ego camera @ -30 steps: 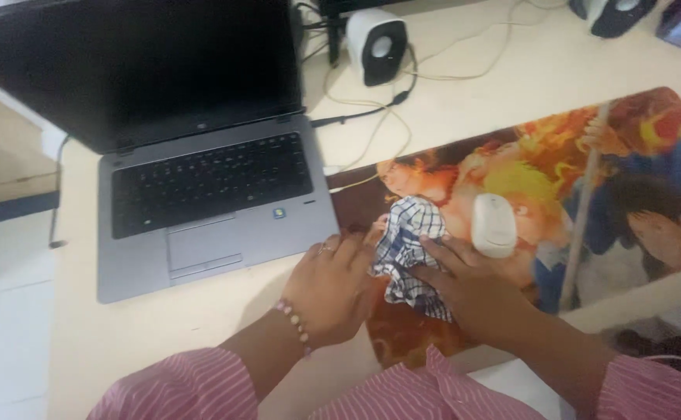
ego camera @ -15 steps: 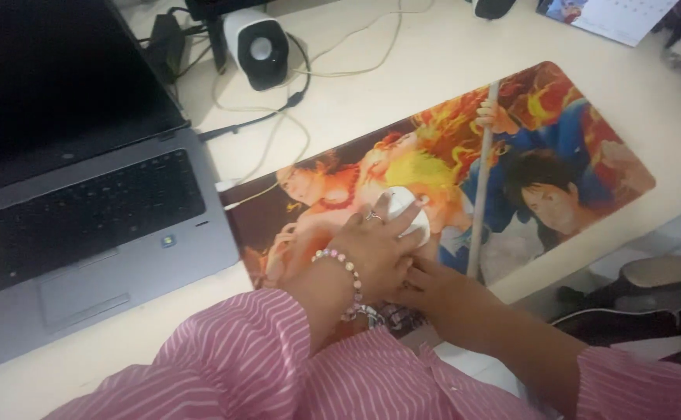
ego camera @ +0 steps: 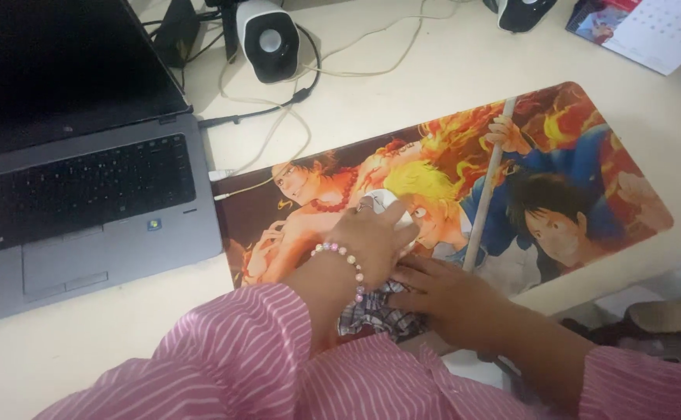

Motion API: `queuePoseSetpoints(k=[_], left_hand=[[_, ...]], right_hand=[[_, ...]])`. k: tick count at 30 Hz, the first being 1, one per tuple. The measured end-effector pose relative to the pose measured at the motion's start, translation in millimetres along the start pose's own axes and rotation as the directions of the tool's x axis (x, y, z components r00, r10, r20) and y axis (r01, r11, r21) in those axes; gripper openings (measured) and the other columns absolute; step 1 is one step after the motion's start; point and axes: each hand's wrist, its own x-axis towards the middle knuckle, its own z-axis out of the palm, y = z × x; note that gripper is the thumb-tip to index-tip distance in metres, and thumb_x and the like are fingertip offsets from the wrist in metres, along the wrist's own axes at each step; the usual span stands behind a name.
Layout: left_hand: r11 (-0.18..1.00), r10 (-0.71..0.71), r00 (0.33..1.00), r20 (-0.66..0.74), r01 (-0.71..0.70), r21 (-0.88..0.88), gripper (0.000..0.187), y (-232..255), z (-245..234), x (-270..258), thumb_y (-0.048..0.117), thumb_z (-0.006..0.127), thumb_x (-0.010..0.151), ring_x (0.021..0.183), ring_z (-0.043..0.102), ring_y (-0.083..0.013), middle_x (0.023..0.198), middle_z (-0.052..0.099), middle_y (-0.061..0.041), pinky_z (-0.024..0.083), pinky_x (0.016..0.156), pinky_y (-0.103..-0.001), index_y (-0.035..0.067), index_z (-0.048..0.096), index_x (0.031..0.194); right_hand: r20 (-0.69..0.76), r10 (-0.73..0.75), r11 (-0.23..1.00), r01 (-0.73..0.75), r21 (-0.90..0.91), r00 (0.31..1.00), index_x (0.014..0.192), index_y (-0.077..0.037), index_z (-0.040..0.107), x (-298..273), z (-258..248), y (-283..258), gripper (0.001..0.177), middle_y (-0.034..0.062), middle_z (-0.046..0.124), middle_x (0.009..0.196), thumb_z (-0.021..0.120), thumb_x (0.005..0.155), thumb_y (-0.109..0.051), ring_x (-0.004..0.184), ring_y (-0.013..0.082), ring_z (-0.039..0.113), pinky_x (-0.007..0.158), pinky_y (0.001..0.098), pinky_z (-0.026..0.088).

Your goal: Organize objects on a desk including wiping a mat, moving a clock, and unfolding a small tripod.

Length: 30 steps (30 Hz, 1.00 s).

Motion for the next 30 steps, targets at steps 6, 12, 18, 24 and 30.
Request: queuePoseSetpoints(k=[6,12,18,24,30], left_hand=[[0.981,-0.118,0.992,0.048,0.124,-0.146,0.052,-14.1,11.5,-0.1,0.023,0.065,0.087,0.123,0.059,-0.0401,0.146,0.043,-0.012,0.05,0.101,-0.053,0.024,0.055,0.138],[0.957,-0.263,0.959,0.109,0.273,-0.096,0.049,-21.0,-6.4,-23.8,0.025,0.064,0.093,0.137,0.034,-0.058,0.145,0.04,-0.014,0.047,0.102,-0.055,0.027,0.051,0.14],[0.951,-0.305,0.948,0.091,0.308,-0.026,0.085,-25.2,1.2,-55.7,0.009,0.062,0.082,0.133,0.032,-0.0595,0.158,0.03,-0.007,0.046,0.1,-0.057,0.038,0.035,0.158],[0.915,-0.398,0.899,0.183,0.375,0.147,0.065,-29.1,10.2,-83.0,0.015,0.062,0.09,0.136,0.038,-0.0527,0.15,0.033,-0.017,0.045,0.107,-0.053,0.025,0.036,0.149],[0.88,-0.469,0.874,0.126,0.45,0.152,0.056,-21.6,12.5,-107.3,0.013,0.059,0.09,0.137,0.037,-0.0478,0.148,0.034,-0.015,0.046,0.103,-0.051,0.024,0.042,0.141]], right_hand=[[-0.019,-0.003,0.998,0.002,-0.061,1.0,0.114,-0.022,0.071,-0.3,-15.5,14.1,0.053,0.0067,0.047,0.158,0.067,0.066,-0.001,0.149,0.0373,0.035,0.11,0.0502,0.033],[-0.129,0.037,0.997,-0.046,-0.064,0.991,0.123,-0.014,0.066,-10.6,-18.6,52.3,0.059,0.0147,0.048,0.15,0.066,0.066,0.0,0.14,0.036,0.042,0.115,0.0459,0.034],[-0.135,0.189,0.974,-0.203,-0.097,0.973,0.127,-0.017,0.065,-17.6,-24.3,69.7,0.055,0.0158,0.044,0.153,0.062,0.074,0.0,0.141,0.0379,0.041,0.114,0.0471,0.035],[-0.28,0.204,0.973,-0.225,-0.047,0.938,0.132,-0.015,0.061,-45.9,-7.9,103.9,0.057,0.0214,0.046,0.148,0.064,0.075,-0.008,0.133,0.0414,0.047,0.109,0.0489,0.039],[-0.175,0.667,0.696,-0.689,-0.201,0.724,0.141,-0.025,0.059,-47.6,-35.6,87.1,0.064,0.0163,0.048,0.147,0.068,0.078,-0.017,0.128,0.0386,0.055,0.105,0.0541,0.044]])
